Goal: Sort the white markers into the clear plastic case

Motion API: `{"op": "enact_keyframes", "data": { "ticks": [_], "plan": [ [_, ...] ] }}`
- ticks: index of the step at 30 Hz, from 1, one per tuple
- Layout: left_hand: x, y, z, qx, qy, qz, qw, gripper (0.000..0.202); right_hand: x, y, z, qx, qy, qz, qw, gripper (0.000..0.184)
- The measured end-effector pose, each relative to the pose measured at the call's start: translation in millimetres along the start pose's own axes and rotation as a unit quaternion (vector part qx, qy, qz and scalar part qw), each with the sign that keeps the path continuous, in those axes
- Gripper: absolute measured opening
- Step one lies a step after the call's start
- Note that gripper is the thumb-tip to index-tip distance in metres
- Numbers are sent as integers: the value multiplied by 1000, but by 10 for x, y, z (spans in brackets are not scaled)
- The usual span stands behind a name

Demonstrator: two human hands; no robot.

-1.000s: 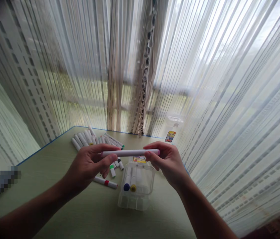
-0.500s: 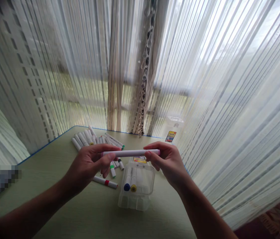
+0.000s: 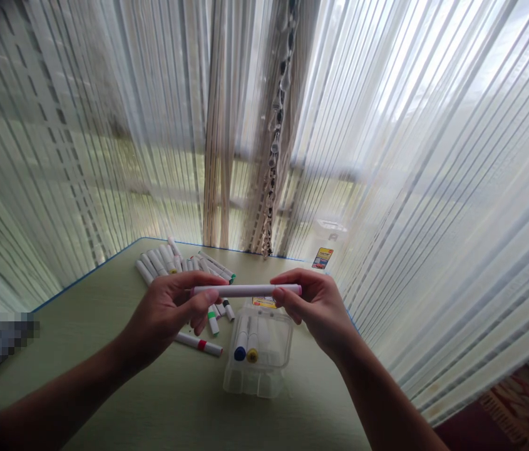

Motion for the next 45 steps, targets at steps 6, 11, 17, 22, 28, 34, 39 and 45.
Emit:
{"op": "enact_keyframes", "data": {
  "ticks": [6,11,17,22,28,34,39,45],
  "plan": [
    [6,-1,2,-1,-2,4,1000,27,-11,-4,-10,6,-5,-1,1000,19],
    [6,7,3,0,-3,3,1000,28,-7,12,-23,15,-11,-6,1000,17],
    [4,1,-3,1,-4,7,1000,26,1,12,-18,19,-14,-7,1000,15],
    [10,-19,1,3,-9,8,1000,26,0,15,-18,17,-14,-4,1000,15],
    [22,-17,-12,-15,6,9,1000,27,-8,-4,-19,32,-20,-9,999,18],
    [15,21,-1,-5,6,10,1000,27,2,3,-16,19,-22,-11,1000,17],
    [8,11,6,3,-2,9,1000,24,-4,15,-25,7,-29,-11,999,15],
    [9,-17,-8,5,-8,17,1000,23,-11,5,-22,12,-32,-19,999,11]
  ]
}}
Point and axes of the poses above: each hand's wrist, its own x-axis towards the middle knuckle, its own z-axis out of the palm, y = z × x, the point moved 3 cm from there along x, towards the middle knuckle, and after that the axes turned 2 degrees about -x, right-handed, at the moved point
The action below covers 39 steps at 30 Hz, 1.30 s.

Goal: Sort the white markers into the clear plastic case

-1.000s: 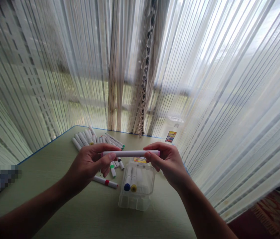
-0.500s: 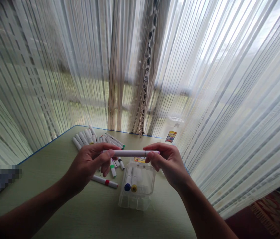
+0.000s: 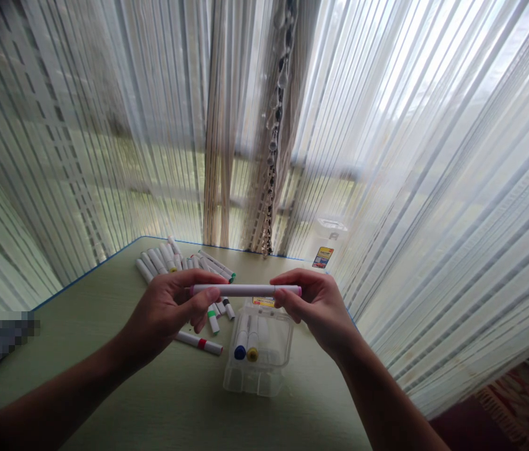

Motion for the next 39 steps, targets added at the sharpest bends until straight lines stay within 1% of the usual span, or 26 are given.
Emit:
{"op": "enact_keyframes", "data": {
  "ticks": [5,17,24,39],
  "plan": [
    [-10,-3,-8,5,-1,-9,1000,26,10,-3,6,-3,2,6,1000,13],
    [-16,39,5,-8,18,-12,1000,29,-3,-9,3,-9,19,13,1000,21],
    [-13,28,5,9,6,-15,1000,27,5,2,0,-31,7,14,999,20],
    [-12,31,1,18,7,-17,1000,27,-4,-16,11,-38,17,14,999,21]
  ]
}}
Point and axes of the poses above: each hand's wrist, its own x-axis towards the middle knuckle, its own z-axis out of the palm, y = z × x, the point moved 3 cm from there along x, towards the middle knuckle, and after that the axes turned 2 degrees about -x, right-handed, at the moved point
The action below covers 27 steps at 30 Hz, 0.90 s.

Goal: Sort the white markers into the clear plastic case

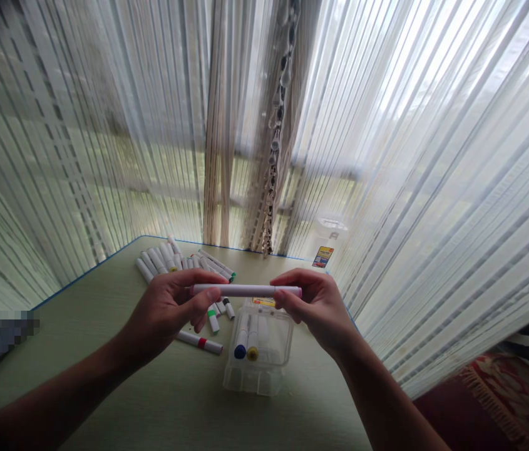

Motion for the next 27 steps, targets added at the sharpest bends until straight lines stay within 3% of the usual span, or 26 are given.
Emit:
{"op": "enact_keyframes", "data": {
  "ticks": [27],
  "plan": [
    [11,3,2,2,-1,6,1000,25,5,-5,8,-6,5,4,1000,23]
  ]
}}
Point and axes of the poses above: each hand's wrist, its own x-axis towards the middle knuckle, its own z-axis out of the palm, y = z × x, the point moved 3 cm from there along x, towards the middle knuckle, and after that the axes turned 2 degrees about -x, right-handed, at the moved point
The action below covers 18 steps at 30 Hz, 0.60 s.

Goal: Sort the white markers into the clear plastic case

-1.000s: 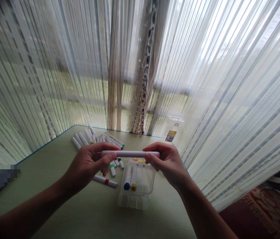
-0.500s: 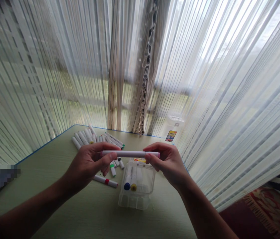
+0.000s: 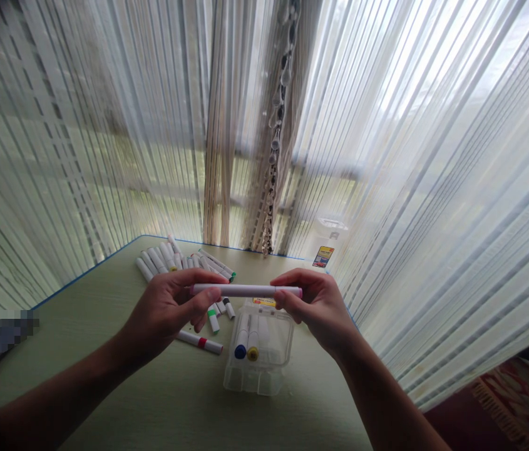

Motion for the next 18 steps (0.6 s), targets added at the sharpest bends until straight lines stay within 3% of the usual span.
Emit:
{"op": "enact_keyframes", "data": {
  "ticks": [10,18],
  "plan": [
    [-30,13,-11,-15,3,7,1000,26,-6,8,-13,59,-7,-2,998,18],
    [-15,-1,0,-11,-1,-2,1000,27,4,36,-22,27,-16,3,1000,19]
  ]
}}
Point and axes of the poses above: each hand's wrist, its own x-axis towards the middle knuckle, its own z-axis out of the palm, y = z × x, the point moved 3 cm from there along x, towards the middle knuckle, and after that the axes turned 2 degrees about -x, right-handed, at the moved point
